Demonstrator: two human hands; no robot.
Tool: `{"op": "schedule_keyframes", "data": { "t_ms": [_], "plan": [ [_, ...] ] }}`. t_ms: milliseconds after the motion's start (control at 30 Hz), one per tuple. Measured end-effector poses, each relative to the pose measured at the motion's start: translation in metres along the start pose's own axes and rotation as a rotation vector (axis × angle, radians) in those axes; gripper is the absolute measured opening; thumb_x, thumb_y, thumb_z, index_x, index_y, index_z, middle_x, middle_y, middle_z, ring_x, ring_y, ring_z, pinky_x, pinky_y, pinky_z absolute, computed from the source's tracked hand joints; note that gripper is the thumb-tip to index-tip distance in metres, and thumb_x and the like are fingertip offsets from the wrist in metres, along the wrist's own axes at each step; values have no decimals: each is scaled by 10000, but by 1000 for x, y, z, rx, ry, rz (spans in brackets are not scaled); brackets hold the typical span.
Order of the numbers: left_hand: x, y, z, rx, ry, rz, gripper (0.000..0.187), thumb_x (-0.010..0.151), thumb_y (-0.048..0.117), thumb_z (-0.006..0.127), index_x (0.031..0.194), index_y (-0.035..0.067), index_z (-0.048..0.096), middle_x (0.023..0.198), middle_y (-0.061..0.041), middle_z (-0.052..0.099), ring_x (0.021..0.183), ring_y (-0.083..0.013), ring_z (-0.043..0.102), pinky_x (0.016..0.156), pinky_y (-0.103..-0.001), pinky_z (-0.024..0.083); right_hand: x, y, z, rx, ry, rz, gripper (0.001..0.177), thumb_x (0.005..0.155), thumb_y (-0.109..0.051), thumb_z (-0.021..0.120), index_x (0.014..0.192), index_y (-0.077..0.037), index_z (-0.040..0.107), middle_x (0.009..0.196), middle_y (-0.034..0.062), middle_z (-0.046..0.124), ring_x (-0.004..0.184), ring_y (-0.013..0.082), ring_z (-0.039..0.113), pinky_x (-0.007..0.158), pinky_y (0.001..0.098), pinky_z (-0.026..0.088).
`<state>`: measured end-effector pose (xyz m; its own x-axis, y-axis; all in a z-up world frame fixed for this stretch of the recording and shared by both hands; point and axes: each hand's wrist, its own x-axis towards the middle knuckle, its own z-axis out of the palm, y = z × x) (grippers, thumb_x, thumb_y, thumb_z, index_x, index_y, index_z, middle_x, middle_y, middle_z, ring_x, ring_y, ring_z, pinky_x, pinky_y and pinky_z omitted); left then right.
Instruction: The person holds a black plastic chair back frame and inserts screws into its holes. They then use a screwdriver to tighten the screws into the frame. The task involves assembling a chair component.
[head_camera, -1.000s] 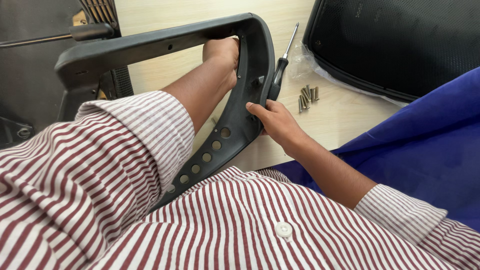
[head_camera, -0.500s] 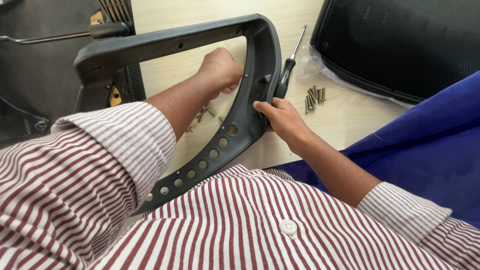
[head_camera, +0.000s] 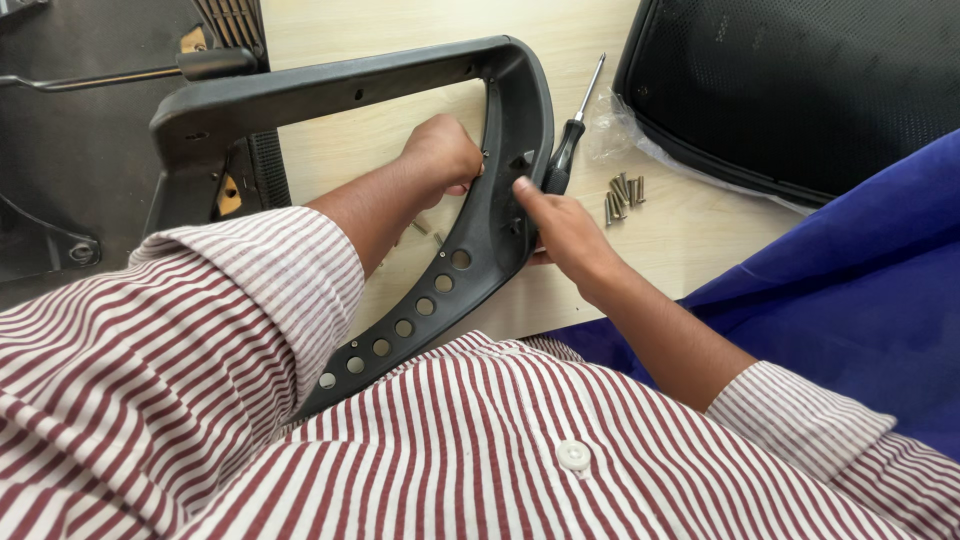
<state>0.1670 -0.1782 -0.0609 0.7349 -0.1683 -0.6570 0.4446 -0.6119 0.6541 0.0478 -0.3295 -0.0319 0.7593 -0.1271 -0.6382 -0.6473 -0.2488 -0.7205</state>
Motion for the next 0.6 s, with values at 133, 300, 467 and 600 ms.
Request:
{"op": "schedule_keyframes", "data": {
  "t_ms": [133,300,467,600],
  "plan": [
    [-8,3,-2,66,10,65,63,855,2,718,902,-23,753,916,-125,766,791,-201,785,649,-309,633,2,2,-13,30,274,-138,494,1007,-458,568,1023,20,691,795,110,675,680,186,669,636,351,564],
    [-6,5,-1,234,51,95,86,872,39,712,900,-36,742,922,-176,783,795,-218,779,686,-327,602,17,2,-24,-544,527,-313,491,867,-437,761,1019,11,630,752,133,728,719,263,728,699,395,566],
    [-2,-2,1,183,153,186,212,811,9,723,992,64,629,962,-144,715,770,-242,760,629,-356,625,32,-4,-22,-677,527,-248,609,836,-479,803,1108,21,588,775,178,712,739,314,722,712,427,566],
    [6,-4,3,187,134,186,215,822,0,701,998,90,615,983,-128,716,794,-238,758,641,-364,630,31,-11,-22,-627,502,-224,600,816,-429,798,1132,33,583,781,169,713,706,282,735,674,405,580]
  ]
}}
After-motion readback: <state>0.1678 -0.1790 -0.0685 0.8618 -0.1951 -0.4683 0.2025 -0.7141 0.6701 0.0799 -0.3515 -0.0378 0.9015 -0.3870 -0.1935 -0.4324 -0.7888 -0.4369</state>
